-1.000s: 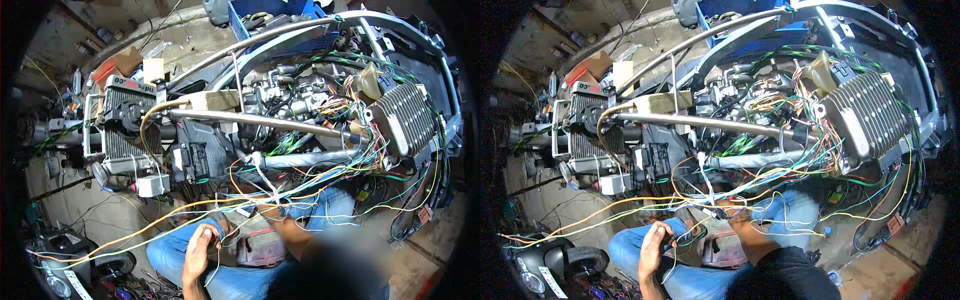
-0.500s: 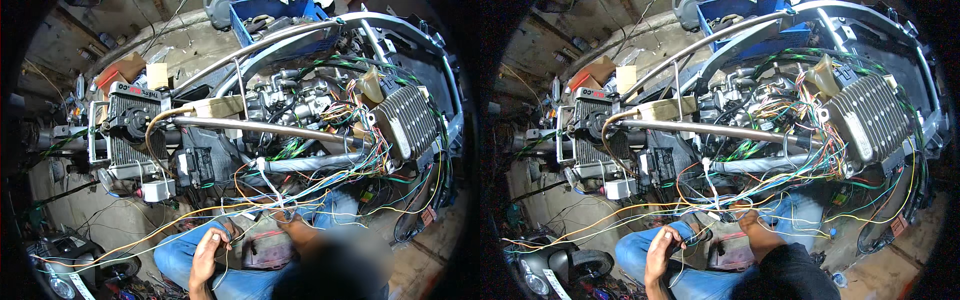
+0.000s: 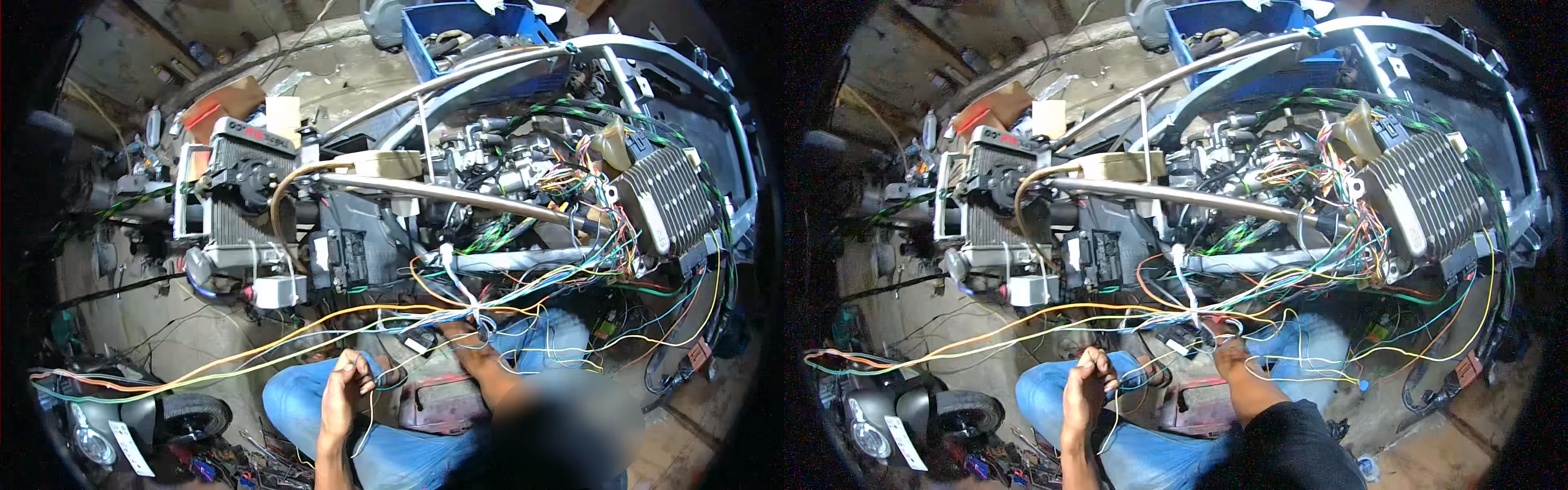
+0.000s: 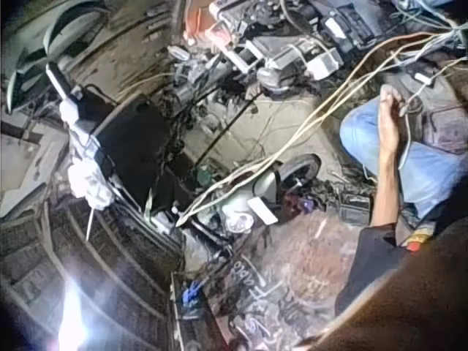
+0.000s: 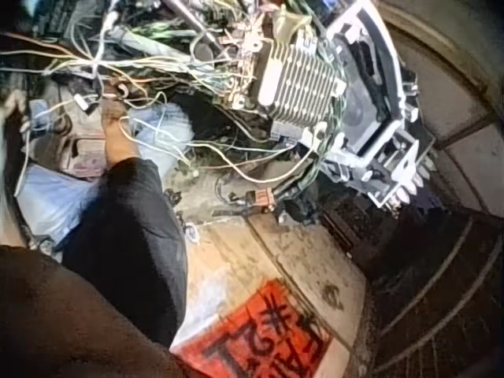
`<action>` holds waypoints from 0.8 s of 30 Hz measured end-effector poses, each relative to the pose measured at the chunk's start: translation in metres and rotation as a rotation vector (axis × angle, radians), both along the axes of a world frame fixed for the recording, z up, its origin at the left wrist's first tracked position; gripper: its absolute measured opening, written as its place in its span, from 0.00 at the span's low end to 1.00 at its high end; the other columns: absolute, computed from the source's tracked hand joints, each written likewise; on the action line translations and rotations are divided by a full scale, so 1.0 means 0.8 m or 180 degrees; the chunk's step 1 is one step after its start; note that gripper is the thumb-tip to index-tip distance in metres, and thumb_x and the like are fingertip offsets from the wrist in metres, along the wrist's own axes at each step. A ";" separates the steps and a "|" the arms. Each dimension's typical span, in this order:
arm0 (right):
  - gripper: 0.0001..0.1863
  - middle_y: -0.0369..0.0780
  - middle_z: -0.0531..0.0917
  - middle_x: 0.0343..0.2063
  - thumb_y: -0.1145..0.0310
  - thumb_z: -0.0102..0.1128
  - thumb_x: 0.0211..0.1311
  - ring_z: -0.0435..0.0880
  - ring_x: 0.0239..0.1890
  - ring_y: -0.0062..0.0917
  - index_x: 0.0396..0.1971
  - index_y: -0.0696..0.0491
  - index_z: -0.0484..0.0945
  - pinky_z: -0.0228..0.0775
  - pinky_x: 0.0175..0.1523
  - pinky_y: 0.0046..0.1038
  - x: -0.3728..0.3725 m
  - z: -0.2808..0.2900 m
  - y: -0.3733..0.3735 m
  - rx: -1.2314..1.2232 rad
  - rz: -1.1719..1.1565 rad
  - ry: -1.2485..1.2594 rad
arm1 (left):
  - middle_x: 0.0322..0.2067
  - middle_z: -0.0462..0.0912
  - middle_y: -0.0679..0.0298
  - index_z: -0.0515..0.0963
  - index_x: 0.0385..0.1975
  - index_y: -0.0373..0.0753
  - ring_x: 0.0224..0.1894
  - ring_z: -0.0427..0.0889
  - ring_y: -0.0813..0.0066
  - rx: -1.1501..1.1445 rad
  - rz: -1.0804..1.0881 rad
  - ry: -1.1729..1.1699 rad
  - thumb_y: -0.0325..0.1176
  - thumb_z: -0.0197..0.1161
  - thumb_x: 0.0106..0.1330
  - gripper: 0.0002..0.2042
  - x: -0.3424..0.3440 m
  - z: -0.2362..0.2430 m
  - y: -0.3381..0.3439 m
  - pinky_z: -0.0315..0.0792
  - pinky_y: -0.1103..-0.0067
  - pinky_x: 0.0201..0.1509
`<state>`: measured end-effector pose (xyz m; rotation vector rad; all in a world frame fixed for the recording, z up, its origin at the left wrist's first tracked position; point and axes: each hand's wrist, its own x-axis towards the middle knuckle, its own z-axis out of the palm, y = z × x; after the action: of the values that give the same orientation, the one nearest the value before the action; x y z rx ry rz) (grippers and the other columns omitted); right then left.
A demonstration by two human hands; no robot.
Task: The person is repairing and organizing the electrical wiring harness of a motorcycle.
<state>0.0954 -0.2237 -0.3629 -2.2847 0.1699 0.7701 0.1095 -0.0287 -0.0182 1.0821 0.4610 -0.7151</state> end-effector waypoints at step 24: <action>0.26 0.52 0.73 0.53 0.53 0.46 0.62 0.73 0.56 0.41 0.54 0.54 0.69 0.66 0.57 0.38 -0.085 0.113 -0.034 -0.0395 -0.0117 -0.0854 | 0.23 0.56 0.69 0.61 0.28 0.42 0.24 0.55 0.80 -0.0908 0.0080 -0.0658 0.38 0.46 0.62 0.07 0.007 0.041 -0.045 0.54 0.83 0.27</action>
<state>0.0272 -0.2507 -0.2726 -2.4685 0.1379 0.4385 0.1147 -0.0645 0.0145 0.8682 0.1879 -0.6179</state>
